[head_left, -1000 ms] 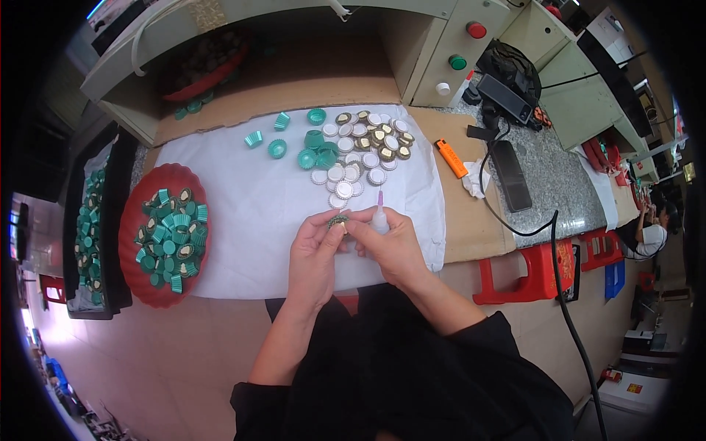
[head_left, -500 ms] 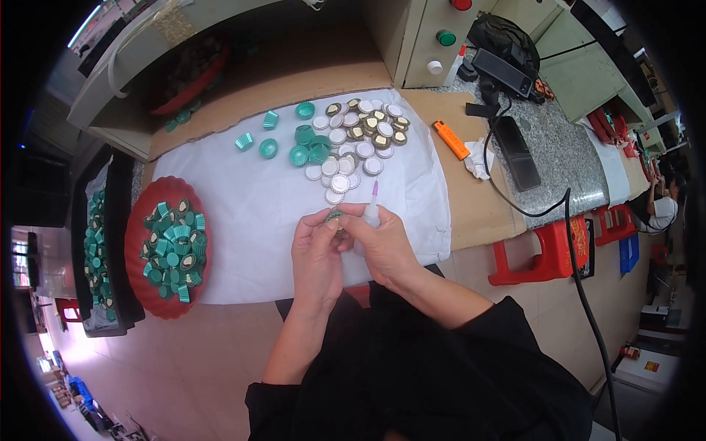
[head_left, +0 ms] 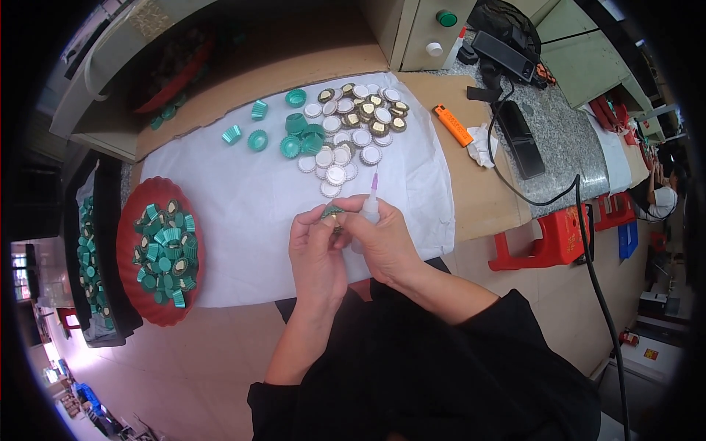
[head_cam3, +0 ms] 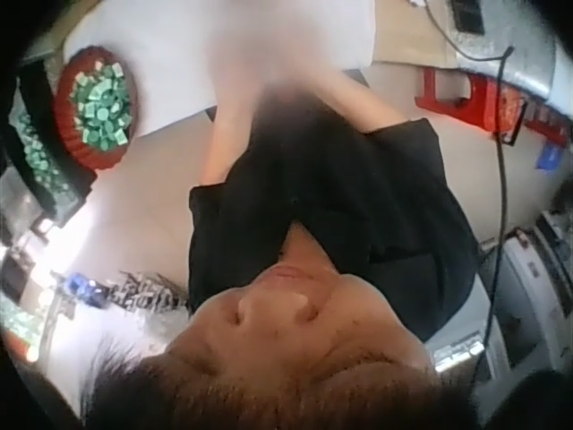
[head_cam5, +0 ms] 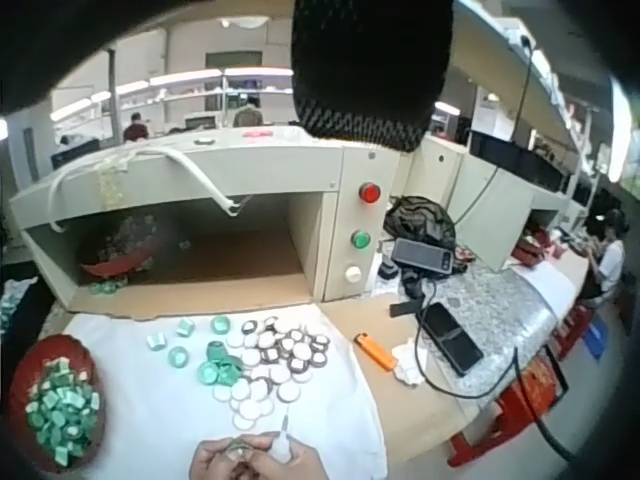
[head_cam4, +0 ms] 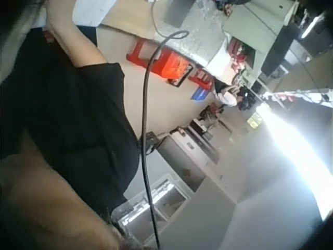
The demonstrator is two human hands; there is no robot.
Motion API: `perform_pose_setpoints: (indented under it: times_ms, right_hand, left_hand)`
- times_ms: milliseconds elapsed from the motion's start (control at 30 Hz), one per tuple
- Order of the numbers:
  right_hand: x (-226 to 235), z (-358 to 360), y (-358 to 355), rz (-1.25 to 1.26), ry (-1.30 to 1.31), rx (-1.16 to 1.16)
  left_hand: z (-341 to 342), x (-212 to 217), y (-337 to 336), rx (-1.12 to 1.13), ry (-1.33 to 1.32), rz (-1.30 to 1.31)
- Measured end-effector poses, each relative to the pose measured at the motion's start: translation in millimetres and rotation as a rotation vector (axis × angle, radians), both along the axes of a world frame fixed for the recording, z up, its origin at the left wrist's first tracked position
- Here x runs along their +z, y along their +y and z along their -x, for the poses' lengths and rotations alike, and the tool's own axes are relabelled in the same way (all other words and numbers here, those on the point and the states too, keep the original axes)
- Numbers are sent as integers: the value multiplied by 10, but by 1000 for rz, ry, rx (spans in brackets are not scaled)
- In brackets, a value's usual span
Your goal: The person applies glue to the inside of bottle caps with a glue dispenser, then inserts small green liners into each cap by hand.
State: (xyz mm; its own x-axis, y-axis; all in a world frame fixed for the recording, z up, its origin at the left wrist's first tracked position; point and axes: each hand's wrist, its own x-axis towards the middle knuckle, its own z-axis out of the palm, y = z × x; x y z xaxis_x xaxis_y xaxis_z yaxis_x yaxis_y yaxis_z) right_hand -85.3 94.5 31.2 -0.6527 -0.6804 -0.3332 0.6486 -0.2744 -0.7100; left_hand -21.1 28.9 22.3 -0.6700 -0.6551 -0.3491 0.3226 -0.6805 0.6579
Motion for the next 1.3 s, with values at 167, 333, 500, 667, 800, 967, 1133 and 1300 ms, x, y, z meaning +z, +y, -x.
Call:
perform_pose_setpoints:
  times_ms: [167, 333, 500, 667, 800, 967, 1133, 1300]
  right_hand:
    - [-7, -13, -28, -40, 81, -4]
    - [39, 15, -42, -54, 34, -18]
    - [42, 17, 30, -60, 55, 32]
    - [19, 98, 67, -56, 33, 50]
    - [91, 152, 115, -59, 8, 69]
    - [150, 243, 210, -134, 81, 184]
    - [124, 254, 215, -169, 100, 179]
    - [98, 241, 198, -193, 163, 214]
  left_hand:
    - [6, 5, 17, 28, -12, 2]
    - [36, -21, 23, 49, -23, 57]
    - [-35, -74, -41, -38, 86, 83]
    - [-31, 7, -16, -144, 209, 46]
    - [-73, -98, -8, -143, 133, 261]
    - [-55, -137, -20, -147, 179, 296]
    - [-35, -32, 11, -143, 175, 208]
    - [-8, -37, 13, -92, 81, 268]
